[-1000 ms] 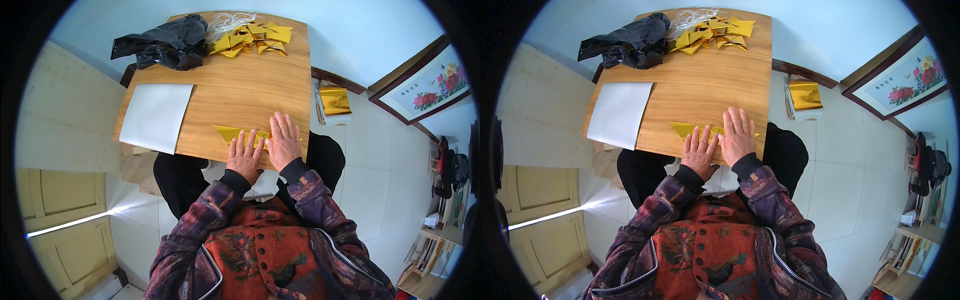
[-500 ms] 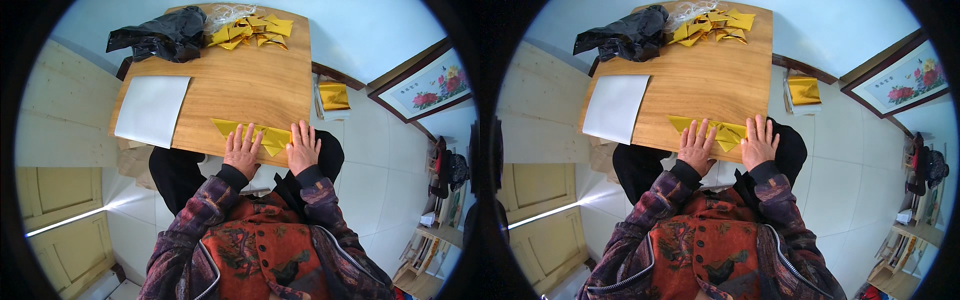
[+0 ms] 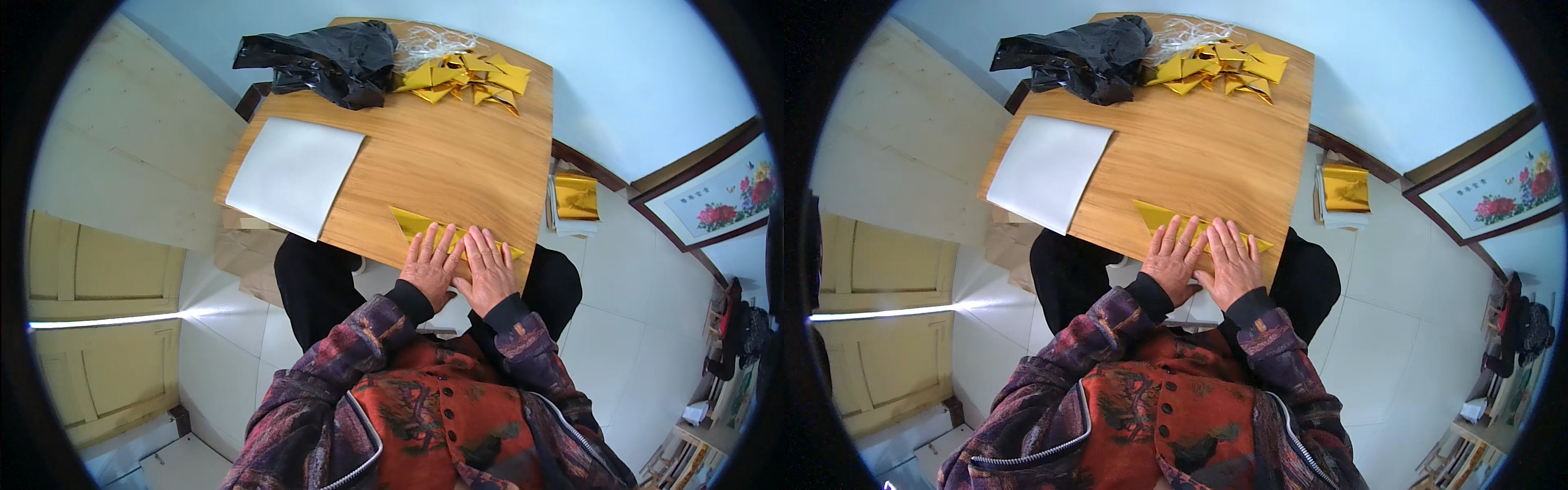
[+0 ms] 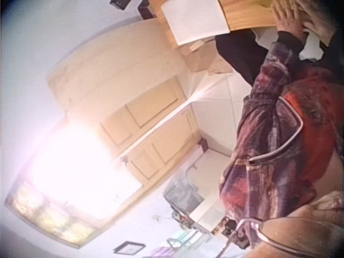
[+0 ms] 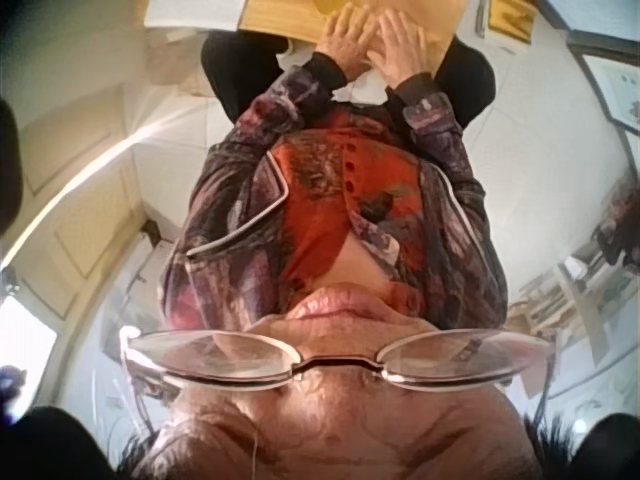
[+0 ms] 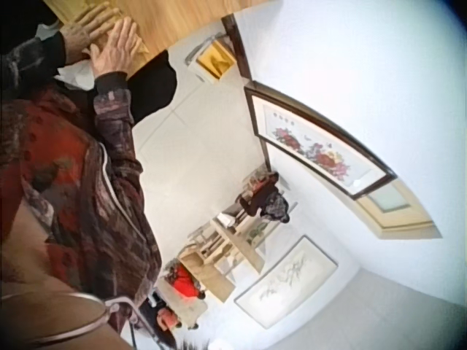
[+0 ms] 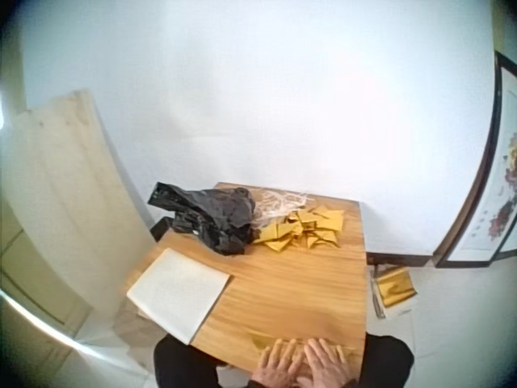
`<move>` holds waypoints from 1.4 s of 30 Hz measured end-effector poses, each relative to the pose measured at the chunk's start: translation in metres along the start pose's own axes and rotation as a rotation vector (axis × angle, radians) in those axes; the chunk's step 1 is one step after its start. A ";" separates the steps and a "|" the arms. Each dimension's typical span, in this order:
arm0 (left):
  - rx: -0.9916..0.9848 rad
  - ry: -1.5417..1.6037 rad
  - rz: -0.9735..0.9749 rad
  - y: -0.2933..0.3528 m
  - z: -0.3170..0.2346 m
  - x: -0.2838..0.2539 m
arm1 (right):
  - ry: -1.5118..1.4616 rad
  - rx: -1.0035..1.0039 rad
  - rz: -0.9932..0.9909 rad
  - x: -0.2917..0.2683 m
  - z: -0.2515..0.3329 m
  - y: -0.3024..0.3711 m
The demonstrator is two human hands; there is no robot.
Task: The person folds a sheet of gold-colored paper into a small triangular packet by hand, pressing creases and tucking edges. They place the finished packet on the table and then pick up another sheet to begin folding again.
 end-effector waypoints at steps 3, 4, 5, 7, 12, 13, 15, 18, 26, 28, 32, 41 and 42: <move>-0.017 0.134 0.023 0.001 0.014 -0.006 | 0.013 -0.006 0.037 0.002 0.001 0.001; -0.039 0.137 -0.004 0.001 0.023 -0.009 | 0.050 -0.001 0.060 0.003 0.001 0.000; -0.064 0.153 -0.021 0.001 0.033 -0.011 | 0.036 -0.012 0.044 0.001 0.002 0.000; -0.077 0.065 -0.103 0.004 0.049 -0.020 | 0.013 -0.014 0.036 -0.002 0.003 0.000; -0.226 -0.015 -0.091 0.012 0.088 -0.017 | 0.037 -0.013 0.033 -0.004 0.004 0.000; -0.247 -0.030 -0.127 0.013 0.095 -0.023 | 0.037 -0.009 0.034 -0.004 0.004 0.000; -0.355 -0.029 -0.076 0.016 0.115 -0.024 | 0.026 -0.005 0.033 -0.005 0.004 0.000; -0.468 0.045 -0.043 0.018 0.131 -0.034 | 0.014 -0.004 0.024 -0.006 0.005 -0.001; 0.089 0.124 -0.041 -0.012 0.001 -0.017 | 0.070 0.029 0.038 0.005 -0.003 -0.001; 0.059 0.153 0.018 -0.010 0.006 -0.006 | 0.051 -0.010 -0.018 0.001 -0.002 -0.001; 0.112 0.133 -0.045 -0.009 0.006 -0.004 | 0.026 -0.006 -0.008 0.002 -0.005 0.003; 0.112 0.080 -0.008 -0.009 0.003 -0.004 | 0.090 0.193 0.003 -0.028 -0.047 0.043; 0.098 0.074 0.019 -0.010 0.004 -0.002 | 0.083 0.218 -0.037 -0.035 -0.051 0.045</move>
Point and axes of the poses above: each hand's wrist, its own y-axis away from the middle knuckle, its own x-axis out of the palm, z = x × y, the point moved 10 cm from there along -y, towards the middle knuckle, and after that the axes turned 1 degree about y, right-handed, at the moved point
